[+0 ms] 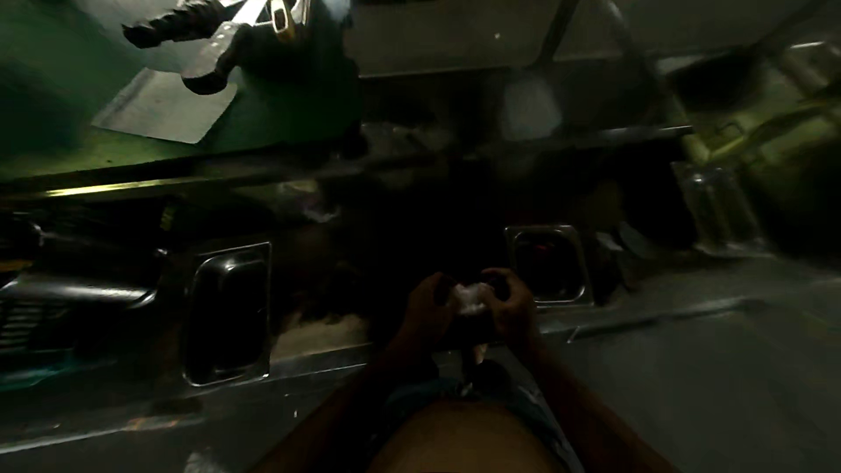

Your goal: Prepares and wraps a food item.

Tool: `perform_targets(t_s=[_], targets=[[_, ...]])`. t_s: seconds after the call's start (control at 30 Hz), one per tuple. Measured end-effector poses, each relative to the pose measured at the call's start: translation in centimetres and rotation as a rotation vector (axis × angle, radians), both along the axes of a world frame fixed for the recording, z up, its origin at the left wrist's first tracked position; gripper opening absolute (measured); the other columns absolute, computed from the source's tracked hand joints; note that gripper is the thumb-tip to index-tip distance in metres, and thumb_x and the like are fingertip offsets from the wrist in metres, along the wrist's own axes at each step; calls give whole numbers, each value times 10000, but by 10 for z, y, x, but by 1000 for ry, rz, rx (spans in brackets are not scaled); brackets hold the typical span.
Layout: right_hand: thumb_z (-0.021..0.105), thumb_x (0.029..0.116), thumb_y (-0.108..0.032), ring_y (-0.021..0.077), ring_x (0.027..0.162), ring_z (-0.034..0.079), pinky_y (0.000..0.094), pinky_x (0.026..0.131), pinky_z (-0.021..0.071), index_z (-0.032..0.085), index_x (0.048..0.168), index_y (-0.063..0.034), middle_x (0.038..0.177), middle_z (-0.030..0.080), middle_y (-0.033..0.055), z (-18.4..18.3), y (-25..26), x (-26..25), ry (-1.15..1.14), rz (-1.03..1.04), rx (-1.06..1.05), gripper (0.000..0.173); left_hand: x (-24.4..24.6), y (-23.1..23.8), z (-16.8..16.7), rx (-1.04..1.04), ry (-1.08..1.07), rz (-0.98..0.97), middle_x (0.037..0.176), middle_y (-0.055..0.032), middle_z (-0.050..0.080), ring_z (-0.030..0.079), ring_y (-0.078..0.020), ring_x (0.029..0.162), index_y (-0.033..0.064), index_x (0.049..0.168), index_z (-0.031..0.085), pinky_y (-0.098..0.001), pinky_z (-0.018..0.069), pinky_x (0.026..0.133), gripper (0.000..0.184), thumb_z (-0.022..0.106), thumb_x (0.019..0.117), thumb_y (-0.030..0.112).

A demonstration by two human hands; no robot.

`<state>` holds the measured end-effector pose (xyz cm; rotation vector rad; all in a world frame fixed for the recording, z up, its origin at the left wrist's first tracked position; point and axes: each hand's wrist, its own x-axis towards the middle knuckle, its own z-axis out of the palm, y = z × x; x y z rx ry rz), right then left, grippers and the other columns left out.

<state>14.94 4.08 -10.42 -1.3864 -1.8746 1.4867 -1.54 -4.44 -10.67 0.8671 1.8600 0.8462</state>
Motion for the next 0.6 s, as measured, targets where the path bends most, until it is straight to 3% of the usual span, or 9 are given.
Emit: perform_targets(t_s=[0.07, 0.1, 0.2, 0.33, 0.43, 0.53, 0.6], targets=[[703, 955, -138, 157, 756, 669, 360, 658, 593, 649, 1275, -123, 961, 708, 56, 7, 2, -5, 43, 0, -15, 325, -5, 2, 2, 104, -96, -34, 1218, -44, 628, 653, -145, 1009, 168, 1251, 665, -350, 594, 833, 317, 724, 944, 223], [709, 952, -144, 155, 755, 668, 357, 657, 590, 643, 1281, -120, 945, 706, 52, 10, 2, -8, 51, -5, -41, 337, -7, 5, 5, 119, -108, -71, 1206, -53, 625, 644, -151, 1010, 154, 1229, 683, -349, 584, 836, 304, 727, 941, 241], [698, 945, -131, 177, 777, 677, 384, 656, 601, 619, 1308, -151, 960, 701, 52, 18, 2, -13, 67, -59, -129, 372, -11, 11, 7, 139, -24, -184, 969, -33, 698, 674, -119, 843, 112, 1060, 718, -325, 597, 771, 190, 750, 930, 247], [700, 927, -78, 184, 767, 665, 379, 637, 595, 613, 1350, -162, 984, 692, 68, 18, 3, -13, 91, -118, -130, 440, -21, 13, 12, 106, 131, -242, 895, -36, 693, 673, -149, 783, 111, 1024, 708, -379, 596, 723, 169, 704, 962, 267], [700, 897, -60, 187, 842, 666, 403, 733, 594, 540, 1457, -177, 1047, 685, 72, 15, 5, -13, -100, 40, -29, 594, -22, 15, 17, 144, 244, -211, 862, -60, 667, 655, -169, 733, 76, 1002, 686, -382, 587, 671, 172, 683, 968, 245], [686, 921, -57, 260, 1078, 664, 484, 935, 566, 556, 1457, -157, 1274, 652, 121, 18, 7, -14, -318, 145, 52, 561, -17, 15, 20, 125, 71, -131, 865, -83, 659, 639, -169, 709, 56, 1065, 661, -361, 568, 648, 161, 644, 1009, 206], [689, 904, -45, 281, 1015, 674, 492, 880, 579, 615, 1383, -122, 1217, 664, 145, 16, 9, -14, -365, 104, 115, 491, -13, 15, 16, 121, -14, -64, 864, -55, 660, 633, -140, 716, 73, 1060, 665, -329, 563, 654, 151, 638, 1014, 214]])
